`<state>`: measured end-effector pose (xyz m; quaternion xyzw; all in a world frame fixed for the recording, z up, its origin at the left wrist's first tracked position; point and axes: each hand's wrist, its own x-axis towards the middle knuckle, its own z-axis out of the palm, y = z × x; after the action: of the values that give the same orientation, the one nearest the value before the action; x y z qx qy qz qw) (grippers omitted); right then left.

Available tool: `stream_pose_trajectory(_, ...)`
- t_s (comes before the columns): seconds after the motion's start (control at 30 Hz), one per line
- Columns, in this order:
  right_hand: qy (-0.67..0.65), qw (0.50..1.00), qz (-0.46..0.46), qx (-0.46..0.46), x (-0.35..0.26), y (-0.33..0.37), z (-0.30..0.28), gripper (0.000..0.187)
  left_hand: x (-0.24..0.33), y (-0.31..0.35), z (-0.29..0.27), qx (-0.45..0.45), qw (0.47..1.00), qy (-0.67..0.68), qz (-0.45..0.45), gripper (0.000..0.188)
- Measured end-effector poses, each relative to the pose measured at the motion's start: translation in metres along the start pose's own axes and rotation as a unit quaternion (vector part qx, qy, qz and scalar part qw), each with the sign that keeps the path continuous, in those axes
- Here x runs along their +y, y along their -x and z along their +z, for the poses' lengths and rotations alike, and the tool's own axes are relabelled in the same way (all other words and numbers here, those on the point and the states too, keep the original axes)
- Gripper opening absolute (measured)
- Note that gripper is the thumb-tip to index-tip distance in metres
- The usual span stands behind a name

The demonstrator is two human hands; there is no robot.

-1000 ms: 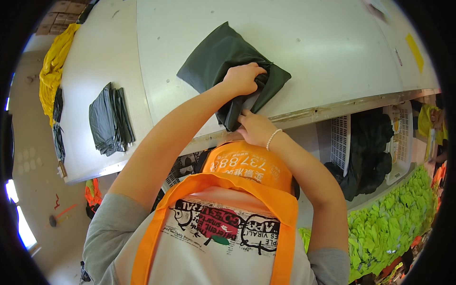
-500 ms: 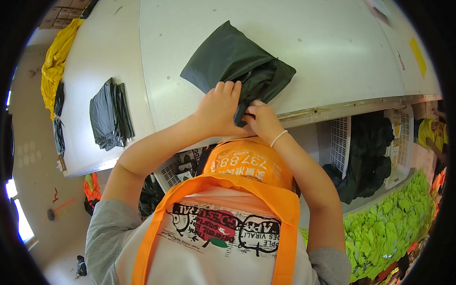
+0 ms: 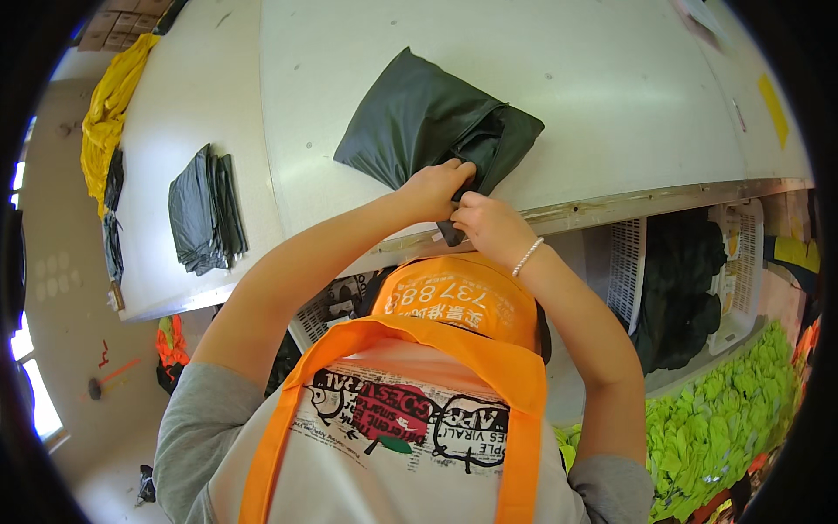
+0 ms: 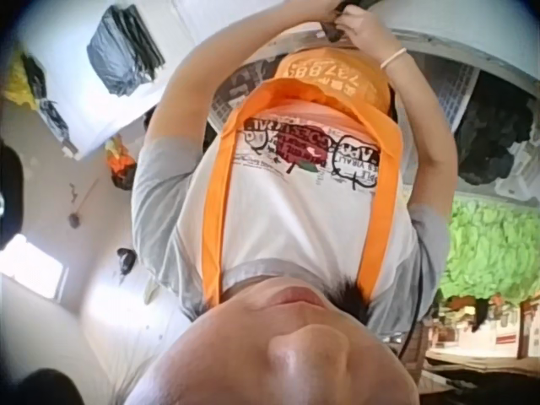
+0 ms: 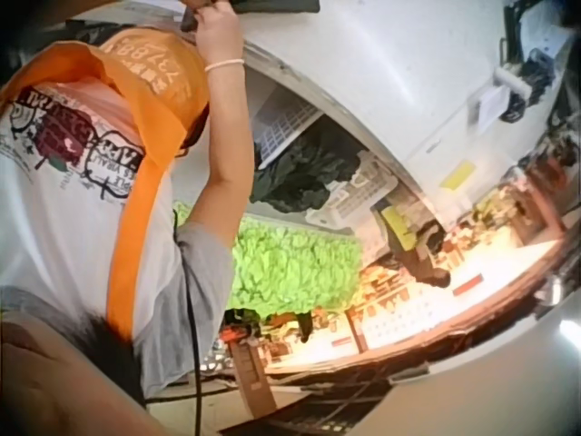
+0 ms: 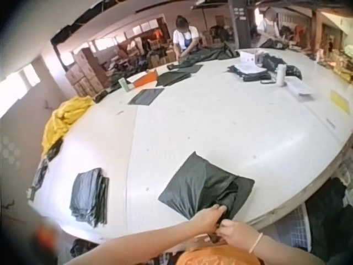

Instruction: The person folds a dark green jacket on a white table, aligning edges and smoothing the fabric. They then unfold the jacket, lay it flat, and fasten multiple snap buttons along the front and sleeves.

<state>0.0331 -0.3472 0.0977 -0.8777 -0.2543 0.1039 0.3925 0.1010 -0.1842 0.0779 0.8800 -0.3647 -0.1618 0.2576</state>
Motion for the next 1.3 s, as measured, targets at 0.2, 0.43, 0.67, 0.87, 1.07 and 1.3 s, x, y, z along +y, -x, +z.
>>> stream_pose_trajectory(0.2,-0.052,0.999,0.008,0.006,0.0,0.025,-0.026,0.011,0.003,-0.031,-0.025,-0.262,0.883,0.37,-0.12,0.04)
stream_pose_trajectory(0.43,-0.069,0.997,0.037,-0.003,0.007,0.055,-0.032,0.008,0.008,-0.043,0.005,-0.381,0.713,0.569,-0.15,0.054)
stream_pose_trajectory(0.67,-0.056,0.998,0.038,-0.003,0.006,0.066,-0.014,0.006,0.032,-0.029,0.058,-0.136,0.976,0.165,0.028,0.045)
stream_pose_trajectory(0.87,-0.026,0.996,0.049,0.066,-0.001,0.066,-0.025,0.005,0.058,-0.014,0.054,-0.045,0.978,0.159,-0.126,0.039)
stream_pose_trajectory(1.07,0.055,0.969,0.166,0.176,0.015,0.054,-0.023,0.005,0.05,-0.006,0.011,0.155,0.966,0.2,0.06,0.029)
stream_pose_trajectory(1.3,0.017,0.865,0.31,0.394,0.031,0.042,0.014,0.035,0.047,-0.039,0.056,0.092,0.954,-0.275,0.076,0.068)
